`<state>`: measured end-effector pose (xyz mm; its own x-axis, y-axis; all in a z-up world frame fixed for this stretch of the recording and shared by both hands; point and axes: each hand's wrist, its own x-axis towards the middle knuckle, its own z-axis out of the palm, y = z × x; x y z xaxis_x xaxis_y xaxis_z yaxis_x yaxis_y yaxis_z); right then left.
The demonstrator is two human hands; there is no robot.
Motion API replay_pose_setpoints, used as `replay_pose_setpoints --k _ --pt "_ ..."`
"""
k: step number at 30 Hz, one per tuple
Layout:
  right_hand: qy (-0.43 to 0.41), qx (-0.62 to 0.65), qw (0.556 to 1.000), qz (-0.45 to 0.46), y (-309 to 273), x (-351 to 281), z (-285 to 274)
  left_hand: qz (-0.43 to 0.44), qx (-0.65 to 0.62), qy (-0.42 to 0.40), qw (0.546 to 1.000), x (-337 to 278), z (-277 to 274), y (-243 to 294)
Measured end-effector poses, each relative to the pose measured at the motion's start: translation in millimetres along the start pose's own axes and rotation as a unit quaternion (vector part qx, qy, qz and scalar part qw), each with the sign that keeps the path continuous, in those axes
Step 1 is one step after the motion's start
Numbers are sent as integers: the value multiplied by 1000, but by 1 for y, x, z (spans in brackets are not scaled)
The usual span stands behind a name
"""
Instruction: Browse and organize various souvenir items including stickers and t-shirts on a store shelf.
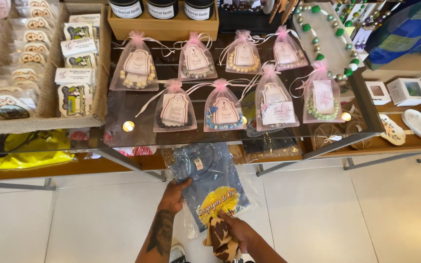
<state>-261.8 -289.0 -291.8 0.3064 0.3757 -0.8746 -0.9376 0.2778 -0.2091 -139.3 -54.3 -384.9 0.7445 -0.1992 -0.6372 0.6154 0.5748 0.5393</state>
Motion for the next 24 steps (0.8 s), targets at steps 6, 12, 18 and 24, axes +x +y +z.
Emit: replay_pose_setpoints --k 6,12,18,24 --pt "54 17 996 62 19 -38 -12 71 47 39 996 -53 19 5" --pt "120 -47 992 -15 8 -114 -16 86 271 31 958 -137 39 21" --pt "122 -63 978 -158 -34 -167 -19 64 339 -56 937 -237 62 69" --pt "-13 -90 966 -242 -89 -225 19 -10 247 -142 958 -307 69 125"
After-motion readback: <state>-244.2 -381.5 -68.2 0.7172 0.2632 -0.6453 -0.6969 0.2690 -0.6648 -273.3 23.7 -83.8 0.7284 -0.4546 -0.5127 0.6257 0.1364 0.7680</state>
